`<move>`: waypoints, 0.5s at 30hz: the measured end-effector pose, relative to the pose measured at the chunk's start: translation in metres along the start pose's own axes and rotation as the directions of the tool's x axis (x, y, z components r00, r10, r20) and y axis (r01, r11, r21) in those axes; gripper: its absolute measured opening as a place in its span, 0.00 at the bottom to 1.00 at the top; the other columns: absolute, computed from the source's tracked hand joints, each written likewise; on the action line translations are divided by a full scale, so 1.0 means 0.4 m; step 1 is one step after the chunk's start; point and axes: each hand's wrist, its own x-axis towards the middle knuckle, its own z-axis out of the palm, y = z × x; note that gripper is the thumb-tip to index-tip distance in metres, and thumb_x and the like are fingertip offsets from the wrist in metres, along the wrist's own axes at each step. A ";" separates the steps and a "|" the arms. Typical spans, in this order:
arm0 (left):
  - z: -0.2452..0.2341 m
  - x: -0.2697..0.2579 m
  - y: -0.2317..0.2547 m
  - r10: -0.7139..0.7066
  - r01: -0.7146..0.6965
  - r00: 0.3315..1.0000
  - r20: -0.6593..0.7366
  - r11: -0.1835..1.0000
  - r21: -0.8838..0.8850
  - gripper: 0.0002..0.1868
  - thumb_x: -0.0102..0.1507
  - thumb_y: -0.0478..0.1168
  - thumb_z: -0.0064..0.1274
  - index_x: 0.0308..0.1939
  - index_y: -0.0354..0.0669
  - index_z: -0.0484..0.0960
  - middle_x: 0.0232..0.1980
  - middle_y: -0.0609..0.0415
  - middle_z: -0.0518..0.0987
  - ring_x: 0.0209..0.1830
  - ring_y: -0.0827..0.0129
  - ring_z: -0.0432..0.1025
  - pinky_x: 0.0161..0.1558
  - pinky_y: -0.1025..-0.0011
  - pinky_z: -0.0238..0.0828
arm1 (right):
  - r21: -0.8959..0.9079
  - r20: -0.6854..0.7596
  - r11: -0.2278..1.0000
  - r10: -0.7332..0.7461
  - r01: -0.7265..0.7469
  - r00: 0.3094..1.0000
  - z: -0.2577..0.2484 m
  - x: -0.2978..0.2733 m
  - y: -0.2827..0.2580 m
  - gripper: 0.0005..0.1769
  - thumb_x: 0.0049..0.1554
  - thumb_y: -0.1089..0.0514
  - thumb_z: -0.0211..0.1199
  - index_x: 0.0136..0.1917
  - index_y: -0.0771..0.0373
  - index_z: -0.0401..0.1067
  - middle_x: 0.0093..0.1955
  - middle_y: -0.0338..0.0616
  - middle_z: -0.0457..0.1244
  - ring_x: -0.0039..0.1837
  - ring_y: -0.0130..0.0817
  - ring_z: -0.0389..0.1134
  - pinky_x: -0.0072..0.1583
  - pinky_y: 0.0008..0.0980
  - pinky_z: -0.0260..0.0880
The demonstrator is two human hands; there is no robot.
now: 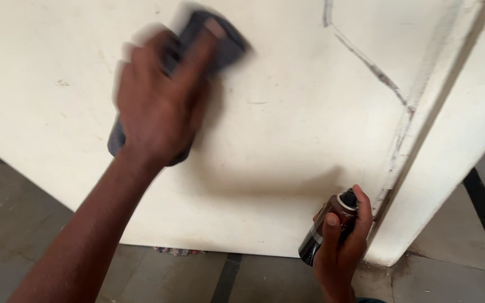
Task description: The person sits on the floor and repeatedly sprays a cleaning agent onto a white wall while wiping the surface with a dark cloth. The person focuses on the lower section of the wall, moving the cloth in circular and back-and-forth motions to remove marks.
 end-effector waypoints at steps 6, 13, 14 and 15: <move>0.020 -0.125 0.138 0.108 0.272 0.841 0.530 0.763 -0.586 0.27 0.68 0.43 0.53 0.69 0.42 0.69 0.54 0.34 0.79 0.44 0.51 0.78 0.42 0.59 0.78 | -0.204 0.091 0.972 0.139 -0.118 0.986 0.026 -0.020 0.012 0.34 0.62 0.42 0.48 0.77 0.58 0.57 0.44 0.44 0.66 0.38 0.30 0.69 0.37 0.31 0.73; 0.026 -0.139 0.087 0.385 -0.256 0.900 0.204 0.846 -0.468 0.30 0.67 0.38 0.52 0.74 0.51 0.66 0.63 0.33 0.74 0.48 0.49 0.77 0.35 0.64 0.80 | -0.227 0.160 0.974 0.032 0.006 0.987 0.046 -0.048 0.007 0.31 0.66 0.43 0.50 0.77 0.59 0.56 0.49 0.47 0.66 0.43 0.30 0.69 0.43 0.31 0.72; 0.038 -0.095 0.042 0.280 -0.081 0.907 0.314 0.849 -0.522 0.34 0.65 0.36 0.52 0.76 0.50 0.64 0.61 0.33 0.74 0.44 0.51 0.77 0.35 0.63 0.80 | -0.205 0.154 0.978 0.071 -0.038 0.986 0.046 -0.056 0.008 0.32 0.65 0.43 0.49 0.77 0.59 0.56 0.47 0.47 0.66 0.42 0.30 0.69 0.41 0.31 0.72; 0.037 -0.062 -0.020 0.215 -0.071 0.921 0.325 0.912 -0.404 0.28 0.73 0.37 0.51 0.77 0.50 0.63 0.63 0.30 0.72 0.35 0.56 0.75 0.30 0.60 0.76 | -0.183 0.149 0.980 0.110 -0.082 0.983 0.047 -0.063 0.010 0.33 0.65 0.43 0.49 0.77 0.59 0.55 0.46 0.46 0.66 0.41 0.30 0.69 0.40 0.31 0.72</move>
